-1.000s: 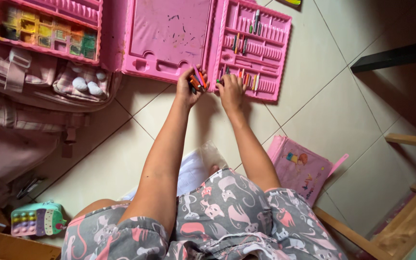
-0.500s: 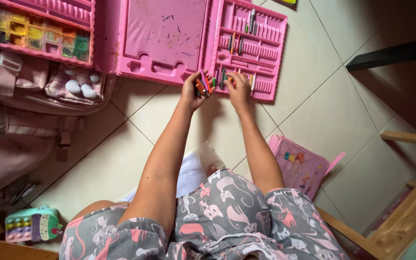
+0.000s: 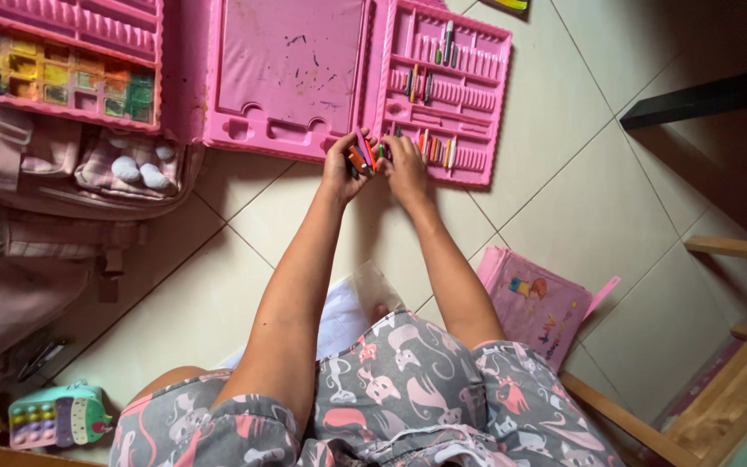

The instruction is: The person sits on the floor and organizes a pink art set by placing colored markers and crayons into their designated slots. They then close the art set, pick up a small book and a green basket, and place them on a nearby shelf.

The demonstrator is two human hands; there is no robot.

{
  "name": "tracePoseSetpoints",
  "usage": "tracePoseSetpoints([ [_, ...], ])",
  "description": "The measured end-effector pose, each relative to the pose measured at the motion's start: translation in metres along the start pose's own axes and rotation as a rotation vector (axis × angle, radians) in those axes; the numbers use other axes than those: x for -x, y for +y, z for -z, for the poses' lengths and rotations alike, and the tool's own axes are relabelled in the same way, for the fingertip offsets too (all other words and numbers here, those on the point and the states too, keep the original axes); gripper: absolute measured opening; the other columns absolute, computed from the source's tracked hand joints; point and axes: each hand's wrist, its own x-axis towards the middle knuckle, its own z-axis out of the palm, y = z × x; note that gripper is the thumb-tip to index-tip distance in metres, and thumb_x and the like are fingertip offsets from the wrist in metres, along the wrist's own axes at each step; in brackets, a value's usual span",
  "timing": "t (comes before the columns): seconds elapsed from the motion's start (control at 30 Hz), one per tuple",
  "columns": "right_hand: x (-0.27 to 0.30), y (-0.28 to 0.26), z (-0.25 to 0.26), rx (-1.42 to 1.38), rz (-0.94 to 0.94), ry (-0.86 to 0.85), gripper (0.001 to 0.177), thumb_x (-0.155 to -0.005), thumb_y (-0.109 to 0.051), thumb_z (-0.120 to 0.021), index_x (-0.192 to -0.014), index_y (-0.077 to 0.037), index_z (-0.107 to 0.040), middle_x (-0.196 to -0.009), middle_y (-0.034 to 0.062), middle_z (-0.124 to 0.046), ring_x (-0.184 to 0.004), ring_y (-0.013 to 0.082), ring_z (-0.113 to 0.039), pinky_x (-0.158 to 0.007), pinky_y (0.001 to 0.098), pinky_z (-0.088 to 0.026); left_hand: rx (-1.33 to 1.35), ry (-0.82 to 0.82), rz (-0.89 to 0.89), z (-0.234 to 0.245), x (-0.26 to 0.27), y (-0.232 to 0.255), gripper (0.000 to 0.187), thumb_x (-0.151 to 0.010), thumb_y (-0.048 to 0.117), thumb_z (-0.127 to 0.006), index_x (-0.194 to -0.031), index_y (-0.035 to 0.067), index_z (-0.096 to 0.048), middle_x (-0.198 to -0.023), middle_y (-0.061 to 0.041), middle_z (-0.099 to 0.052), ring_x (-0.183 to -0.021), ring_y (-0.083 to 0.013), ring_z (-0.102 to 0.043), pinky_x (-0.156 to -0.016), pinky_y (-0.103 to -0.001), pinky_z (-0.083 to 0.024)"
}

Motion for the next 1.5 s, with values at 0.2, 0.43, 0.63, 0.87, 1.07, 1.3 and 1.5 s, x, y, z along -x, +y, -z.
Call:
tracePoseSetpoints([
  [0.2,0.006,0.006,-0.007,-0.009,-0.006,-0.009,0.032,-0.078,-0.002,-0.074,-0.106,-0.016,-0.068,-0.105,0.0055,-0.067,-0.105,0.0283,-0.064,-0.089,0.0454,-0.047,-0.032,0.009,-0.011,-0.005,-0.002,-0.005,0.030,-0.099,0.028,-0.060,-0.119,0.007,-0.066,-0.105,-0.012,-0.071,-0.090,-0.0272,-0.072,-0.073,-0.047,-0.063],
  [0.43,0.009,0.100,-0.012,-0.352,-0.620,0.400,0.011,-0.098,-0.013,-0.066,-0.106,-0.007,-0.069,-0.093,0.0046,-0.070,-0.079,0.0167,-0.066,-0.065,0.0325,-0.057,-0.072,0.043,-0.002,-0.006,0.000,0.003,0.030,-0.098,0.031,-0.060,-0.119,0.011,-0.066,-0.106,-0.009,-0.072,-0.092,-0.0226,-0.072,-0.075,-0.045,-0.063],
  [0.63,0.039,0.166,0.011,-0.277,-0.563,0.367,0.024,-0.093,-0.001,-0.067,-0.117,0.000,-0.068,-0.082,0.0110,-0.072,-0.069,0.0191,-0.066,-0.064,0.0330,-0.054,-0.106,0.006,-0.003,-0.007,-0.004,-0.007,0.030,-0.099,0.031,-0.062,-0.119,0.010,-0.067,-0.106,-0.008,-0.071,-0.092,-0.0215,-0.071,-0.075,-0.044,-0.063],
  [0.87,0.044,0.137,0.014,-0.280,-0.449,0.382,0.010,-0.094,-0.003,-0.068,-0.101,0.003,-0.064,-0.087,0.0126,-0.072,-0.076,0.0233,-0.070,-0.067,0.0361,-0.055,-0.125,0.041,0.059,-0.014,-0.009,-0.018,0.029,-0.097,0.032,-0.061,-0.118,0.013,-0.067,-0.104,-0.006,-0.072,-0.090,-0.0204,-0.071,-0.074,-0.043,-0.063],
  [1.07,0.048,0.111,0.021,0.023,-0.268,0.363,0.007,-0.101,-0.006,-0.066,-0.103,0.001,-0.068,-0.096,0.0153,-0.069,-0.089,0.0314,-0.067,-0.081,0.0429,-0.053,-0.133,0.043,0.066,-0.019,-0.011,-0.021,0.028,-0.098,0.031,-0.059,-0.118,0.013,-0.066,-0.102,-0.007,-0.071,-0.088,-0.0213,-0.071,-0.074,-0.043,-0.062],
  [1.3,0.057,0.100,0.017,0.341,-0.226,0.351,0.025,-0.098,-0.016,-0.067,-0.119,-0.005,-0.076,-0.088,0.0115,-0.065,-0.085,0.0325,-0.062,-0.078,0.0449,-0.052,-0.106,-0.073,0.114,-0.025,-0.028,-0.015,0.024,-0.102,0.030,-0.056,-0.112,0.010,-0.065,-0.100,-0.007,-0.069,-0.088,-0.0227,-0.070,-0.073,-0.043,-0.062],
  [1.5,0.045,0.115,0.037,0.218,-0.389,0.077,0.027,-0.097,-0.024,-0.067,-0.120,-0.012,-0.076,-0.095,0.0136,-0.068,-0.094,0.0330,-0.066,-0.081,0.0463,-0.053,-0.182,0.050,0.090,-0.063,-0.033,-0.003,0.027,-0.094,0.029,-0.054,-0.110,0.011,-0.065,-0.097,-0.009,-0.068,-0.083,-0.0237,-0.068,-0.070,-0.045,-0.061],
])
